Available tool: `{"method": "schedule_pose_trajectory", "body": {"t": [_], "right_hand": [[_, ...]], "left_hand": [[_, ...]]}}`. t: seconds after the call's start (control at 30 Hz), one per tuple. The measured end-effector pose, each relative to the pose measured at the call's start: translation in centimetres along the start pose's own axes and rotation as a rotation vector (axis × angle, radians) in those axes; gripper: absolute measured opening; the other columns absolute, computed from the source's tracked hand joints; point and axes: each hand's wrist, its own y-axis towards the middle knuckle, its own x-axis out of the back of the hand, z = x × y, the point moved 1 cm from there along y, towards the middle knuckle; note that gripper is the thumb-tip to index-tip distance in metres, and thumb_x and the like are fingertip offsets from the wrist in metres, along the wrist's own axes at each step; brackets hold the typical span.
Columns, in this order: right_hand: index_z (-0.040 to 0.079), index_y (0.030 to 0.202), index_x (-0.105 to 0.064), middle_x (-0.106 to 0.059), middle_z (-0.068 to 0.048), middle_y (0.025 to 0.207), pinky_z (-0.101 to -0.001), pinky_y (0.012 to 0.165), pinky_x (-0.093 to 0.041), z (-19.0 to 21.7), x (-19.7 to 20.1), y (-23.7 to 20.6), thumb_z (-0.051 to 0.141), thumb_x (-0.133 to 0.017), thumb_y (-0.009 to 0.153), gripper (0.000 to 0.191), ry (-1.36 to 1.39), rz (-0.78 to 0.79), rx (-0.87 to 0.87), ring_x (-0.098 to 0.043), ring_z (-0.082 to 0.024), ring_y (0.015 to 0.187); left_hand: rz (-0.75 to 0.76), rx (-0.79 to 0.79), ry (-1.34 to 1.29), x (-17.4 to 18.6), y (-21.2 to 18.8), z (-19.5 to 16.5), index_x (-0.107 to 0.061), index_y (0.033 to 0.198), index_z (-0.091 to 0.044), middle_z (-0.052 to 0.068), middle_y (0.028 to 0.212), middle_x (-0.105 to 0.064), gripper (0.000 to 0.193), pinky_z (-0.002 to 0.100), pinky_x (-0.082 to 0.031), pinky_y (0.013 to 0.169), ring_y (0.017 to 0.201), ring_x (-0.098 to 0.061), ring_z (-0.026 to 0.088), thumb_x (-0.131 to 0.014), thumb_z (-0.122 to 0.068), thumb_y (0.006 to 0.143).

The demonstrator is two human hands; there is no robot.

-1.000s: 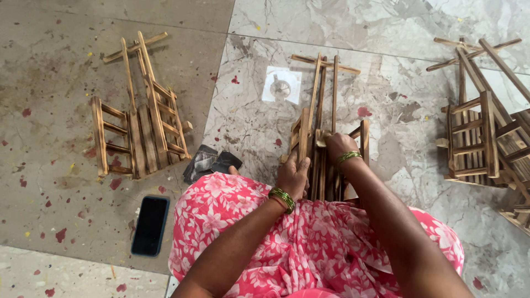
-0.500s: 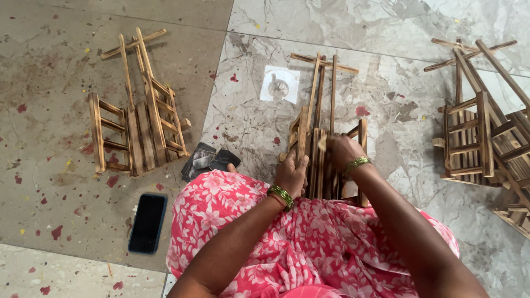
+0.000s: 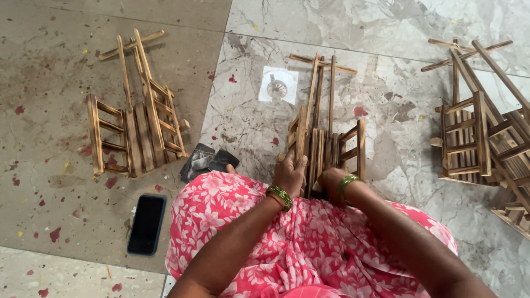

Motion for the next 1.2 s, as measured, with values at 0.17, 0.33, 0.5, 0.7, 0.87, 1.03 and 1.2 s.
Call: {"method": "schedule_pose_trajectory", "body": {"t": [0.17, 0.33, 0.5, 0.7, 0.87, 1.03, 1.2], "right_hand": [[0.002, 0.111, -0.065, -0.071, -0.015, 0.085, -0.0236, 0.054, -0.061, -2.4, 4.2, 2.1, 0.007, -0.058, 0.099, 0.015, 0.151, -0.382, -0.175, -0.066, -0.014, 0.063], [0.013, 0.113, -0.071, -0.072, -0.011, 0.096, -0.0276, 0.066, -0.060, -1.6, 3.8, 2.6, 0.006, -0.063, 0.094, 0.022, 0.083, -0.340, -0.134, -0.070, -0.017, 0.077], [0.014, 0.105, -0.072, -0.073, -0.006, 0.094, -0.0272, 0.072, -0.061, 0.0, -0.3, 0.8, 0.009, -0.061, 0.097, 0.015, -0.012, -0.111, 0.015, -0.069, -0.013, 0.079], [0.010, 0.098, -0.071, -0.076, -0.006, 0.092, -0.0241, 0.063, -0.063, -2.4, 1.0, 0.4, 0.011, -0.063, 0.097, 0.008, 0.531, -0.576, 0.101, -0.072, -0.015, 0.070], [0.006, 0.111, -0.062, -0.075, -0.007, 0.097, -0.0291, 0.054, -0.058, -5.1, 2.5, -0.6, 0.004, -0.065, 0.090, 0.021, 1.401, -0.792, 0.177, -0.075, -0.012, 0.077], [0.006, 0.117, -0.059, -0.074, -0.006, 0.098, -0.0263, 0.054, -0.054, -5.6, 2.4, -0.7, 0.001, -0.067, 0.090, 0.028, 1.820, -0.625, 0.438, -0.070, -0.013, 0.076], [0.006, 0.118, -0.059, -0.073, -0.004, 0.104, -0.0240, 0.070, -0.055, -5.1, 2.4, -0.7, -0.002, -0.068, 0.093, 0.028, 1.926, -0.521, 0.710, -0.066, -0.010, 0.086]], "left_hand": [[0.042, 0.221, -0.095, 0.2, -0.5, -0.8, -0.043, 0.149, -0.012, 0.003, 0.054, -0.058, 0.058, 0.031, -0.049, 0.035, 0.041, -0.058, 0.013, -0.056, -0.037, 0.097], [0.044, 0.213, -0.117, 0.6, -0.8, -1.9, -0.049, 0.144, -0.011, 0.003, 0.053, -0.057, 0.053, 0.031, -0.046, 0.034, 0.039, -0.056, 0.013, -0.056, -0.035, 0.097], [0.043, 0.168, -0.116, 0.3, -0.4, -0.9, -0.050, 0.143, -0.012, 0.002, 0.053, -0.059, 0.052, 0.029, -0.047, 0.036, 0.040, -0.057, 0.011, -0.056, -0.034, 0.096], [-0.011, 0.197, -0.122, 0.5, 1.9, 0.7, -0.041, 0.144, -0.006, 0.002, 0.067, -0.068, 0.062, 0.031, -0.047, 0.035, 0.040, -0.055, 0.011, -0.060, -0.035, 0.093], [-0.017, 0.177, -0.104, 2.0, 4.0, 0.4, -0.048, 0.144, -0.004, 0.015, 0.075, -0.070, 0.061, 0.031, -0.050, 0.046, 0.050, -0.060, 0.015, -0.063, -0.036, 0.095], [-0.354, -0.377, 0.734, 4.0, 3.5, -1.7, -0.054, 0.136, -0.009, 0.016, 0.106, -0.072, 0.056, 0.041, -0.057, 0.073, 0.089, -0.068, 0.028, -0.070, -0.039, 0.091], [-0.299, -0.581, 0.149, 0.7, 1.5, -3.0, -0.040, 0.149, 0.000, 0.019, 0.128, -0.062, 0.067, 0.040, -0.056, 0.089, 0.114, -0.062, 0.030, -0.066, -0.023, 0.092]]}}
